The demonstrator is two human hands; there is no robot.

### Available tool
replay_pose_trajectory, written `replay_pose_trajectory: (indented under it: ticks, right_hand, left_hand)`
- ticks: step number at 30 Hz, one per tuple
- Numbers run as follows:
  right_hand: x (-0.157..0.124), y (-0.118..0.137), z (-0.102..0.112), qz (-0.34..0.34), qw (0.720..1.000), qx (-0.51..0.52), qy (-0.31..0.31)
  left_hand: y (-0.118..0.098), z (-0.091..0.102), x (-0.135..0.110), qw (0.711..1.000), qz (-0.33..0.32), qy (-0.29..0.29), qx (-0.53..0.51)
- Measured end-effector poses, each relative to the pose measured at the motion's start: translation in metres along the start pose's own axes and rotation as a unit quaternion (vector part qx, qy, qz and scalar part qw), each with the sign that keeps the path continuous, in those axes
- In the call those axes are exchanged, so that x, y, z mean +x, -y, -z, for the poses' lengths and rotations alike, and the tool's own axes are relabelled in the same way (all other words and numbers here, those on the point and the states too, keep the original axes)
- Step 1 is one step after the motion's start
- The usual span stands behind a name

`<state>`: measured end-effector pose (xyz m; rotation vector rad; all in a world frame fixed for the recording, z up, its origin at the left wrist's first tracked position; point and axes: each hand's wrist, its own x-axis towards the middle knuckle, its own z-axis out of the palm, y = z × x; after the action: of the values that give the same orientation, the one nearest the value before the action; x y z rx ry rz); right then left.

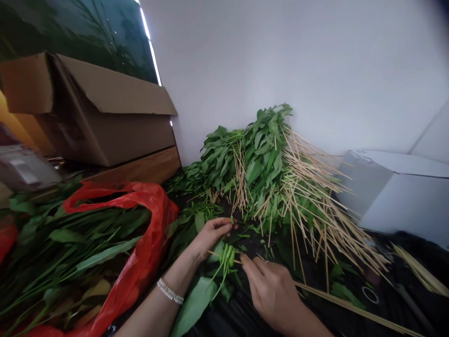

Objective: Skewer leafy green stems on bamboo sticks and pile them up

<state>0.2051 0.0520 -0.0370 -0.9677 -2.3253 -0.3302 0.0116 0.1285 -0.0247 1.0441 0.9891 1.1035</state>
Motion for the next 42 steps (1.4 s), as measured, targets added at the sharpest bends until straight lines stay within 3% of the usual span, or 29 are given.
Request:
replay_pose_trajectory:
  ticks: [6, 12, 19, 30, 38, 42]
  right_hand:
    - [-0.002, -0.016, -0.005, -0.107, 0.994, 0.000, 0.004]
    - [-0.001, -0.028, -0.003, -0.168, 0.985, -0.042, 0.023]
    - [-0.001, -0.025, -0.004, -0.155, 0.987, -0.036, 0.033]
    - [-0.001, -0.026, -0.006, -0.158, 0.986, -0.031, 0.044]
    - [-0.001, -0.024, -0.005, -0.162, 0.984, -0.045, 0.058]
    - [0.000, -0.023, -0.004, -0.164, 0.983, -0.044, 0.065]
  left_hand:
    - [-0.014, 0.002, 0.004, 0.998, 0.019, 0.009, -0.051]
    - [0.003, -0.004, 0.002, 0.994, 0.048, -0.043, -0.088]
    - [0.005, 0.000, -0.004, 0.996, 0.005, -0.065, -0.065]
    - [0.008, 0.003, -0.003, 0.998, -0.005, -0.019, -0.056]
    - [0.007, -0.006, -0.009, 0.999, -0.026, 0.042, 0.024]
    - [0.006, -0.006, -0.010, 0.998, -0.030, 0.042, 0.041]
